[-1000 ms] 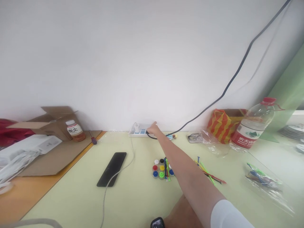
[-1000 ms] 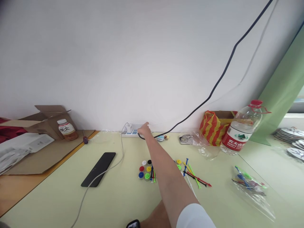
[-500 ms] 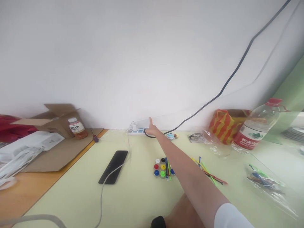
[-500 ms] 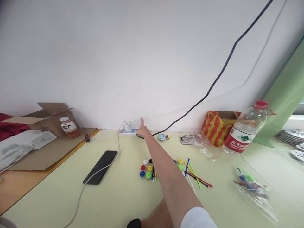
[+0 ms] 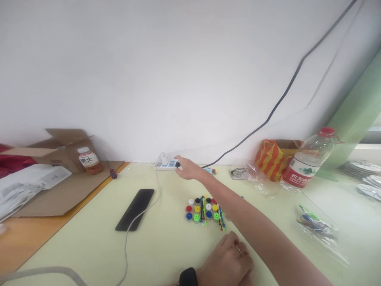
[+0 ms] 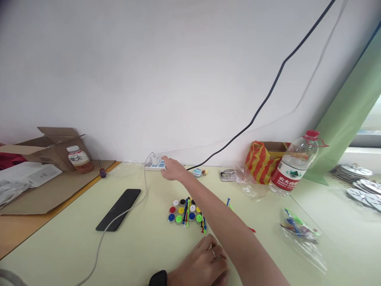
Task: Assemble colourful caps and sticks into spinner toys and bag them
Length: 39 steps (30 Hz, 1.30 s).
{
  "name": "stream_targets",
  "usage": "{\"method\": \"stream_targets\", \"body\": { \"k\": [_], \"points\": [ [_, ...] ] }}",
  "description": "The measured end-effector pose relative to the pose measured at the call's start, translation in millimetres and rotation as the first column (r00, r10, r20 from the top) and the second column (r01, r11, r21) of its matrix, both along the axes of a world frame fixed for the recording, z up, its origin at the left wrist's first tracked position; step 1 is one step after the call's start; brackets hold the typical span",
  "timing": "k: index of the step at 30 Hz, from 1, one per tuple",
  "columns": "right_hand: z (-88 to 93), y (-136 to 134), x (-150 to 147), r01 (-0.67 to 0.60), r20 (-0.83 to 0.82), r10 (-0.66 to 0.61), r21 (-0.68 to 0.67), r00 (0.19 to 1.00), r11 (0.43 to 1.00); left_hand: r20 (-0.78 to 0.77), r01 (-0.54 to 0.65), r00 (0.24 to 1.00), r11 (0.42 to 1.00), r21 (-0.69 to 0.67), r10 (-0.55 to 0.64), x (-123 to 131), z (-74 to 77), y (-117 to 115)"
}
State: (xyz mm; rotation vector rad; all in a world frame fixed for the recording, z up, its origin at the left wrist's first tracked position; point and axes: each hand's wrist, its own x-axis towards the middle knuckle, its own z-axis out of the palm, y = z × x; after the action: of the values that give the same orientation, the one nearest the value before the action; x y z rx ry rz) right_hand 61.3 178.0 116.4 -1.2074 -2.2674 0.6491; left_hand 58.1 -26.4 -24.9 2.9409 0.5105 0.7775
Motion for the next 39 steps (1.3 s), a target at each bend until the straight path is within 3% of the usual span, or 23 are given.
{"method": "stream_targets", "body": {
  "k": [3, 5, 9, 14, 18, 25, 32, 39],
  "points": [
    [7.5, -44, 26, -0.112, 0.011, 0.111, 0.115, 0.994, 0.987, -0.006, 0.01, 1.0, 1.0, -0.016, -0.01, 0, 5.6, -3],
    [6.4, -73, 50, -0.108, 0.016, 0.107, 0.201, 0.994, 0.974, -0.007, 0.024, 1.0, 0.999, -0.039, -0.024, 0, 12.0, -5],
    [-11.4, -114, 113, 0.061, -0.023, -0.057, 0.251, 0.998, 0.966, 0.008, 0.007, 1.0, 0.992, -0.123, -0.006, -1, 24.7, -11],
    [-51.0, -134, 194, 0.367, -0.009, -0.371, 0.17, 0.929, 0.915, 0.013, 0.011, 1.0, 0.994, -0.109, -0.01, -7, 37.1, -16],
    [-77.2, -155, 232, 0.417, 0.094, -0.43, 0.129, 0.898, 0.9, -0.058, 0.046, 0.997, 0.999, -0.026, -0.047, -17, 47.2, -14],
    [-102.1, -189, 234, 0.47, 0.221, -0.476, 0.084, 0.851, 0.879, -0.082, -0.048, 0.996, 0.993, -0.105, 0.039, -34, 45.8, -14],
    [-107.0, -186, 225, 0.474, 0.233, -0.47, 0.042, 0.852, 0.88, -0.036, -0.076, 0.997, 0.955, -0.285, 0.069, -42, 41.2, -13],
    [-109.7, -183, 223, 0.474, 0.128, -0.475, 0.04, 0.871, 0.88, -0.014, -0.067, 0.998, 0.945, -0.319, 0.066, -44, 40.9, -11]
  ]
}}
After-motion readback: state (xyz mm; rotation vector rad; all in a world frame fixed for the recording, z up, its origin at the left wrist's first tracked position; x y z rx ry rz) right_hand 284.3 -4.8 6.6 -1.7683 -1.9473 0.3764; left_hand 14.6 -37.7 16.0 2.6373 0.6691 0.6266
